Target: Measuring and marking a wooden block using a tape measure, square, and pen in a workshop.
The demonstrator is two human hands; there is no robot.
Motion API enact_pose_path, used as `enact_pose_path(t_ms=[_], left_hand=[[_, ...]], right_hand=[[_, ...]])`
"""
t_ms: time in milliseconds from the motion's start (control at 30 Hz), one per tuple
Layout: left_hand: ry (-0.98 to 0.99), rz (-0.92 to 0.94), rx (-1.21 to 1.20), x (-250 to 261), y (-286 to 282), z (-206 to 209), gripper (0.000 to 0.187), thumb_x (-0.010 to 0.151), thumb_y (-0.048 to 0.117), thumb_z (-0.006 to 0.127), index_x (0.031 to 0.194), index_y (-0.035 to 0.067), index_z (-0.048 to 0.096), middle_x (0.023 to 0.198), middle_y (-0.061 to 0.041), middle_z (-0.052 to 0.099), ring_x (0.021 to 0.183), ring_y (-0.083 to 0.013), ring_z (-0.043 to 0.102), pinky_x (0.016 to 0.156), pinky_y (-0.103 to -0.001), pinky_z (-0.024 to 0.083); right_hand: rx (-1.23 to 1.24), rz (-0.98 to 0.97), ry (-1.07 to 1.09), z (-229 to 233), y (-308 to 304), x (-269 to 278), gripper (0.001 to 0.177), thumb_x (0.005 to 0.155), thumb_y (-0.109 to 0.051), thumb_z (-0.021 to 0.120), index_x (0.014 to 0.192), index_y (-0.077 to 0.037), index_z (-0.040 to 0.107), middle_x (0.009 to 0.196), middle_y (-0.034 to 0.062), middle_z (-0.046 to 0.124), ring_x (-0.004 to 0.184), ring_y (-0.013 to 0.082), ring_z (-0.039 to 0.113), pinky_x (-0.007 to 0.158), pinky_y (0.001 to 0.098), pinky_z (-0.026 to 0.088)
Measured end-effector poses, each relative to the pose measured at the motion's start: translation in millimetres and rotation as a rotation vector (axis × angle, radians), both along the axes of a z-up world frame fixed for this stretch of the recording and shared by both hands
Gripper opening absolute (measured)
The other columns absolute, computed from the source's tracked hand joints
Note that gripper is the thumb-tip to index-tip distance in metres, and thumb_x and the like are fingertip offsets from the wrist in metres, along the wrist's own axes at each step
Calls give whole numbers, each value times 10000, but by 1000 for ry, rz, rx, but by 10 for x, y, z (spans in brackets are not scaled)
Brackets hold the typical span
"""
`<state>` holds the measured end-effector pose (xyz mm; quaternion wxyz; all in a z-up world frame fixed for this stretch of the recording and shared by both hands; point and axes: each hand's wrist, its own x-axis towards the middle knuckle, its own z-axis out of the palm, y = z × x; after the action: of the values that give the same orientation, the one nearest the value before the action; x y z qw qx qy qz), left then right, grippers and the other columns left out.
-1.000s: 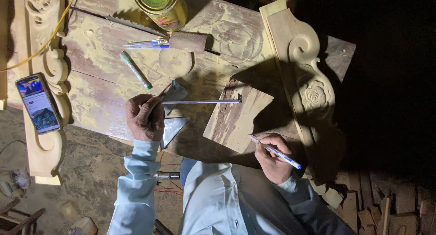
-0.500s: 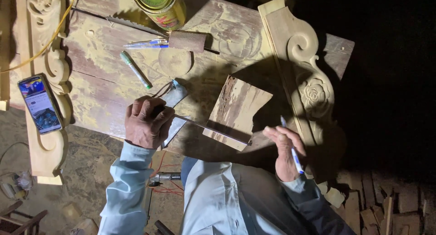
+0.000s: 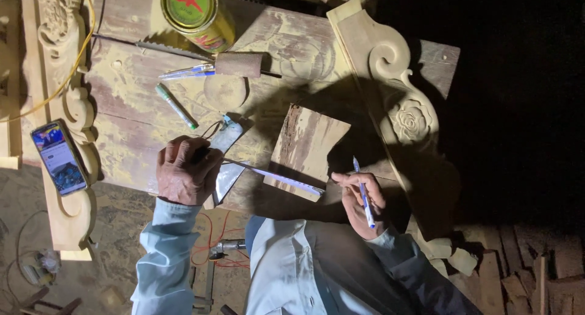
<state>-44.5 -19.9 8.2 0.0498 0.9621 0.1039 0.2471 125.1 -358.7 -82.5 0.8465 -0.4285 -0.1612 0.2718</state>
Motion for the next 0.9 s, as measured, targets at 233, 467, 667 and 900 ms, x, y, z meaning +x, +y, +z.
enact_pose_path(t_ms=[233,467,667,900], left_hand=[[70,22,5,-60,58,-42,75,908,242,734,883,313,724,1111,3,656,1077,-286,659,849,-427,517],[111,-2,-4,-14,-13,-41,88,911,276,739,936,359,755,1163,8,664,1114,-283,656,897,-432,506],[92,-78,8,248,-207,9,89,890,224,778,861,308,773,1100,-32,678,1020,-301,679,814,-444,565],[94,-69,18,359,-408,24,85,912,280,732,846,328,756,1120,8,672,1046,-274,678,813,-415,550]], right_hand=[[212,102,262,-145,-14,-54,418,1086,-304,384,1028,100,476,1167,485,632,838,219,688,899,261,451],[271,111,296,-221,-30,-90,351,1105,-239,365,1078,91,483,1298,463,590,1171,379,653,922,338,466],[-308,-40,-24,-207,-106,-98,201,883,125,563,1027,6,489,1232,324,713,1125,371,736,936,378,562],[-390,-115,-111,21,-134,-15,218,875,157,567,1002,-9,503,1170,284,756,1064,308,770,899,332,587]])
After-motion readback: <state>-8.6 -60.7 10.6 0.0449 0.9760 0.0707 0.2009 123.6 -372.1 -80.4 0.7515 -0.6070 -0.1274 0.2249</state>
